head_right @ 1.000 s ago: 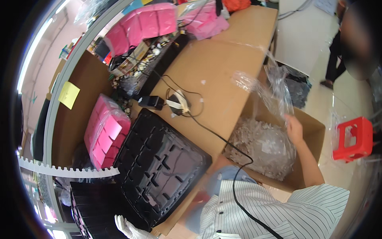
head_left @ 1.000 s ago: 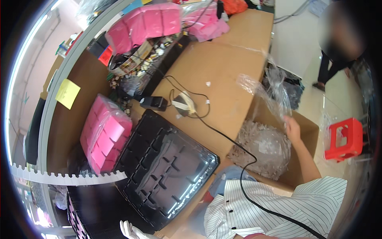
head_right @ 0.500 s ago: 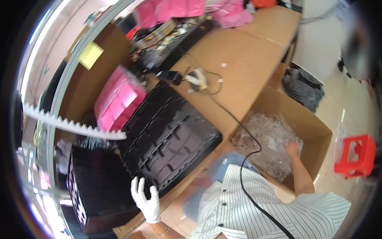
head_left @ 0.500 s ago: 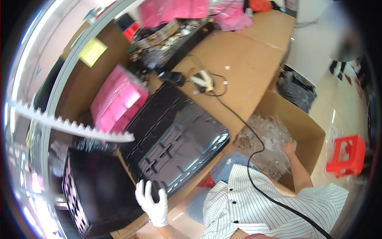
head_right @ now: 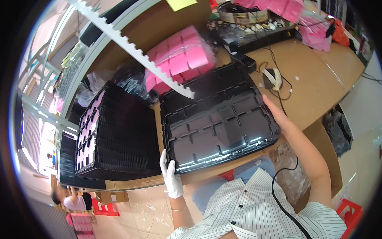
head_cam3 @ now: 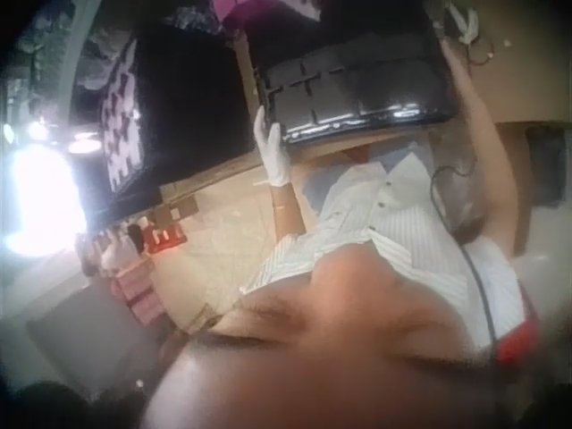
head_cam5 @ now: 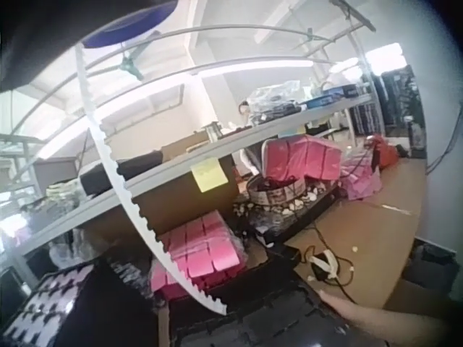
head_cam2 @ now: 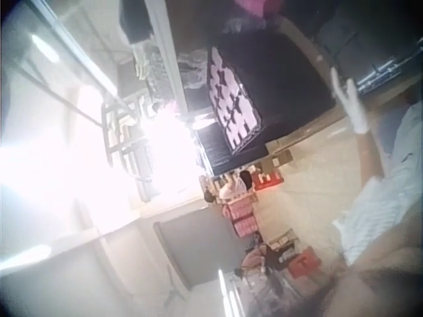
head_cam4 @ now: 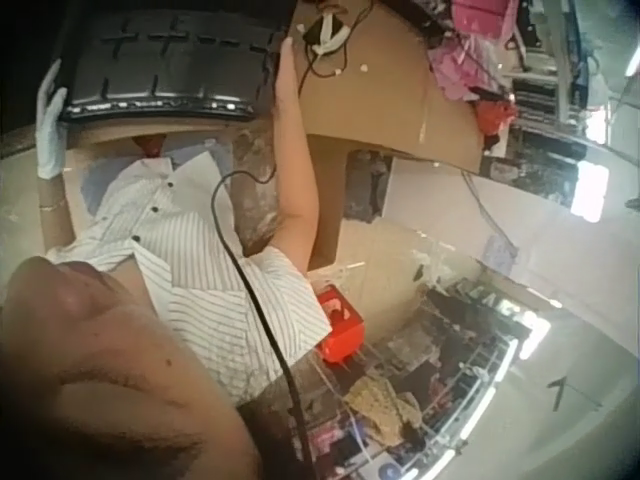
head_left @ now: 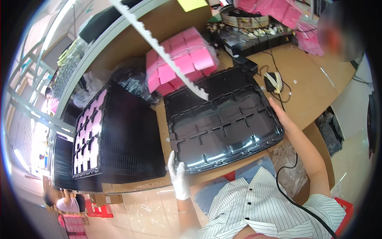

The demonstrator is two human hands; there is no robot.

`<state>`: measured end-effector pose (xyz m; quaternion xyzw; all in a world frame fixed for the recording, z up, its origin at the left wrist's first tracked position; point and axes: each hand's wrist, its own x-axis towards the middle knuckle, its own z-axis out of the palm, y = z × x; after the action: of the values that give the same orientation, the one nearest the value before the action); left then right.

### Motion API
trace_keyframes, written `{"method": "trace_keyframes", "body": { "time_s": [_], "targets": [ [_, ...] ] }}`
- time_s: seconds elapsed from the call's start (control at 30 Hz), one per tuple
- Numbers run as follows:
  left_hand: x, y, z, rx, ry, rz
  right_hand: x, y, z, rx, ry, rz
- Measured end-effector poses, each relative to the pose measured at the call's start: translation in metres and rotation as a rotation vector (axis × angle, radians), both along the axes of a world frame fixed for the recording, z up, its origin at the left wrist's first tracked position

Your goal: The person assembles toy components by hand, taking pink plastic parts and white strips from a plastic tray and joining them together.

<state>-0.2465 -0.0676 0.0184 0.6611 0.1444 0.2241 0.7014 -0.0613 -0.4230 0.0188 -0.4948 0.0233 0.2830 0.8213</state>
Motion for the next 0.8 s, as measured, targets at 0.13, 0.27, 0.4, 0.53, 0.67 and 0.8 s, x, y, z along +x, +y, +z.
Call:
{"method": "trace_keyframes", "body": {
  "time_s": [0.13, 0.27, 0.4, 0.53, 0.67, 0.8],
  "targets": [
    [-0.014, 0.003, 0.005, -0.061, -0.019, 0.075, 0.001, 0.019, -0.020, 0.001, -0.138, 0.007],
    [-0.023, 0.028, 0.012, 0.162, 0.074, 0.126, 0.007, 0.033, -0.010, -0.367, -0.422, -0.011],
    [0.002, 0.025, 0.054, 1.011, -0.131, 0.363, 0.043, 0.055, 0.040, -0.627, -0.954, -0.221],
    [0.073, -0.002, 0.119, 0.737, -0.177, 0.196, 0.071, 0.118, 0.088, -0.085, -0.757, 0.164],
    [0.143, -0.026, 0.187, 0.825, 0.077, -0.113, 0.085, 0.158, 0.089, 0.053, -0.644, 0.434],
    [0.180, -0.008, 0.176, 1.004, -0.052, -0.373, 0.060, 0.161, 0.097, -0.150, -0.779, 0.271]
  ]
}}
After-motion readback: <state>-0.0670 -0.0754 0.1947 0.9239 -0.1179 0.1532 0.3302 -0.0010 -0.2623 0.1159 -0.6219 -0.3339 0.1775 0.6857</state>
